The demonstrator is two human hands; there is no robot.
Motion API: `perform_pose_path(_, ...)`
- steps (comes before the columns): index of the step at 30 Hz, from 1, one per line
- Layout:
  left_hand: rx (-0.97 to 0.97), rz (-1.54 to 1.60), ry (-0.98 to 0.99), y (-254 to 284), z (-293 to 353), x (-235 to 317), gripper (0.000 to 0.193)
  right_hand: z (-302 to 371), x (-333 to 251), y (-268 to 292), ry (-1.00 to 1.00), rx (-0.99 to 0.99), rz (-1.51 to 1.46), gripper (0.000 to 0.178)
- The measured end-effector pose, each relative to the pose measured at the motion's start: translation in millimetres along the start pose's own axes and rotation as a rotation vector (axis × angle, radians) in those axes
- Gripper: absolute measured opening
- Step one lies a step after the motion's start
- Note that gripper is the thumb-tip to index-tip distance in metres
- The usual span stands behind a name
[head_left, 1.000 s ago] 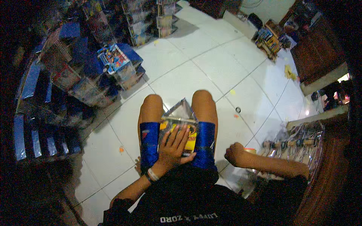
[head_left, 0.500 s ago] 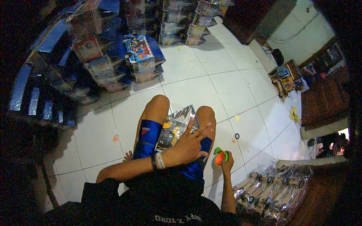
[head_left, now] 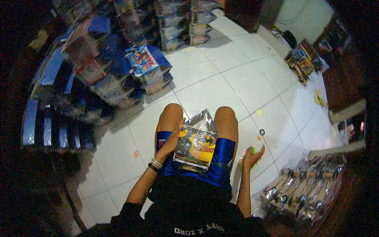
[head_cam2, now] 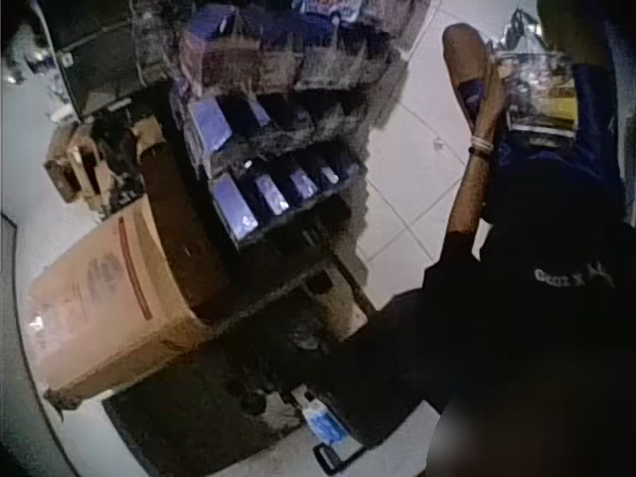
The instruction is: The person sits on the floor and repeatedly wraps toy vehicles in clear plastic bags, then seals them with a tape dispenser. They handle multiple toy cars and trucks, placing each into a bag, applying tape, and stacking the finished packages.
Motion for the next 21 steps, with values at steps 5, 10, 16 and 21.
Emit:
perform_pose_path(5, -0.149, 1.125, 0.319, -50.1, -22.6, -56.5, 0.041, 70.0, -186.9, -39.8, 0.466, -0.368, -0.298, 0.045)
perform_pose_path(10, -0.057, 0.958, 0.471, -41.6, 1.0, -37.3, 0.043, 102.4, -174.3, -139.7, -0.093, -0.651, -0.993, 0.066)
perform_pose_path(16, -0.221, 0.968, 0.370, -42.1, 2.7, -3.2, 0.048, 139.8, -115.8, -223.9, -0.869, -1.132, -1.045, 0.059)
perform_pose_path(21, -0.060, 1.008, 0.283, -25.2, -23.3, -5.6, 0.053, 70.0, -218.5, -168.3, -0.070, -0.952, -0.962, 0.079)
Point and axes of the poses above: each hand's wrist, its own z-axis away from the middle knuckle, its own y-axis out of the back of the hand, x = y × z, the point moved 10 cm from there along -z, towards the middle knuckle, and after that the axes turned 15 degrees about -x, right-handed, at the moved point
